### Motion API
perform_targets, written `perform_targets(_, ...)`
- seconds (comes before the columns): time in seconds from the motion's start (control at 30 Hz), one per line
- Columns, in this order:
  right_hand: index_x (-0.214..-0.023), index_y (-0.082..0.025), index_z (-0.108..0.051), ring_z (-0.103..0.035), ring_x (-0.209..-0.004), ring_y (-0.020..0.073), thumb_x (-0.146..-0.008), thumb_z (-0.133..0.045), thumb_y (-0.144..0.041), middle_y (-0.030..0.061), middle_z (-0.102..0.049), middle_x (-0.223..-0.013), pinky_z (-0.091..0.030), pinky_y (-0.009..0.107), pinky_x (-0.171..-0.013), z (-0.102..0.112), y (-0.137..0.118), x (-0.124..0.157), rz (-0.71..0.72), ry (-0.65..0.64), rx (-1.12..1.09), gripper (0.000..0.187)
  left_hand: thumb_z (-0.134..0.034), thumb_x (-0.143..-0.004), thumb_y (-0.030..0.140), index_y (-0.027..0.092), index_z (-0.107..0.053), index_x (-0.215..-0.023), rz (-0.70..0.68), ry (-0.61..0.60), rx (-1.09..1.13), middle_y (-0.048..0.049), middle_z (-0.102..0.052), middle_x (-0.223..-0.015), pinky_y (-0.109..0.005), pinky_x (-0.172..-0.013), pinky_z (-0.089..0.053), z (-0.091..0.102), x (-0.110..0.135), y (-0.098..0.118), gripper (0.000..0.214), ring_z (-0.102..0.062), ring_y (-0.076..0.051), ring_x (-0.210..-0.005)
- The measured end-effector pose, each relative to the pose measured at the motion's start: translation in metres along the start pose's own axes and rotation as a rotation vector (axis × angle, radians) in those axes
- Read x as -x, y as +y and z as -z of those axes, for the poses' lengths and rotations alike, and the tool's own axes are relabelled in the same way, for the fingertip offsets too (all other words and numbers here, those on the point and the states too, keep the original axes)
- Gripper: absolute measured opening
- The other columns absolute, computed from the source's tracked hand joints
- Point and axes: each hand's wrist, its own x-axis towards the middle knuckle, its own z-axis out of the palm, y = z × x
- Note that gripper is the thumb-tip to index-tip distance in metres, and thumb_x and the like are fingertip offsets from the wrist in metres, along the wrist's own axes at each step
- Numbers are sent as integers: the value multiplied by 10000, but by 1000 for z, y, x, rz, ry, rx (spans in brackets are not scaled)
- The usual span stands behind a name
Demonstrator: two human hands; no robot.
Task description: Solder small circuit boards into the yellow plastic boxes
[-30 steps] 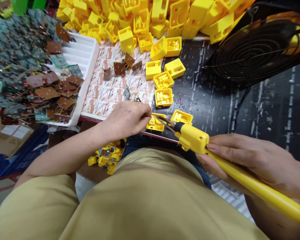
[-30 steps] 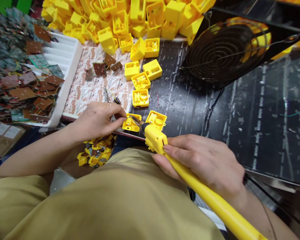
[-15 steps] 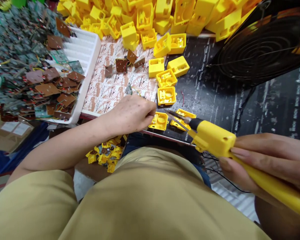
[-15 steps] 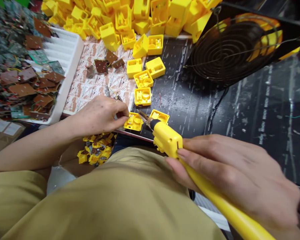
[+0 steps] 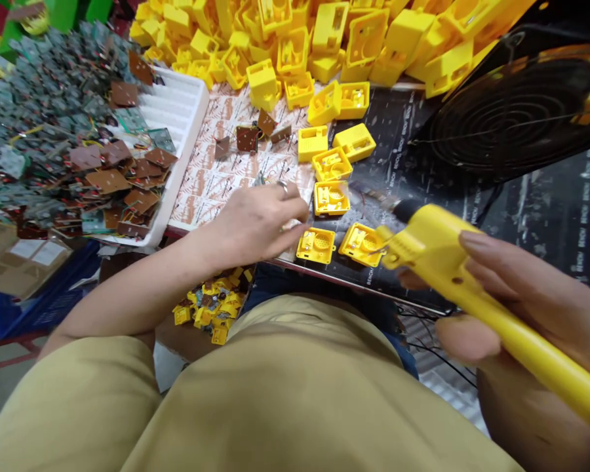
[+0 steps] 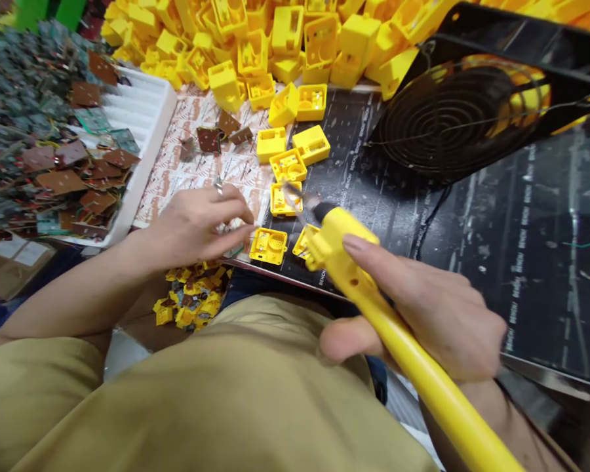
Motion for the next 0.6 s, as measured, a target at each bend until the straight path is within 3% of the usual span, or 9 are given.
perform_targets(0.07,-1447,-364,-555,-682,-524,150,-945,-675,-403,-37,-732,-729,-581,220,-504,-8,1,-7,54,1,-35,518,-465,-1004,366,211,-718,-956,108,158,30,-83,-753,-1005,-339,-797,-523,7,9,-18,301,-695,-208,-901)
perform_targets(0.17,-1200,-333,-712,-689,-546,119,-864,-773,-235,-55,-746,-757,-563,167,-539,-23,5,-18,33,52,-30,355,-487,-994,410,245,-713,-1049,234,297,81,-65,-759,-1076,-356,-909,-528,11,20,-52,285,-687,-209,-990)
perform_targets(0.23,-1126,-303,-695,-754,-717,141,-869,-761,-206,-21,-781,-952,-610,182,-678,-35,10,-26,-10,96,-26,283,-535,-961,429,243,-688,-1167,223,282,134,-71,-744,-1191,-376,-995,-514,5,22,-70,316,-669,-224,-1101)
perform_targets(0.3,-1200,-273,-621,-771,-852,165,-894,-740,-241,47,-750,-1167,-631,218,-743,-46,17,-37,-31,84,-41,330,-573,-931,438,223,-638,-1284,170,230,170,-94,-696,-1326,-416,-1078,-479,-4,18,-79,419,-624,-250,-1231)
perform_targets(0.4,-1280,-246,-541,-764,-940,185,-884,-759,-324,101,-707,-1248,-636,254,-775,-62,27,-55,9,-23,-27,459,-588,-916,399,188,-618,-1318,85,184,192,-124,-648,-1405,-455,-1143,-427,-17,3,-79,455,-556,-268,-1350)
perform_targets(0.47,-1262,-244,-553,-754,-961,199,-856,-784,-328,74,-733,-1166,-632,291,-819,-71,32,-67,53,-89,13,475,-568,-918,340,178,-680,-1199,45,150,194,-116,-701,-1313,-453,-1123,-435,-22,-8,-75,344,-591,-264,-1305)
perform_targets(0.6,-1271,-243,-546,-739,-961,232,-850,-760,-299,48,-730,-1149,-626,380,-855,-79,35,-80,105,-212,45,476,-553,-908,291,195,-760,-948,43,101,176,-60,-789,-977,-435,-1030,-472,-18,-15,-70,232,-707,-222,-992)
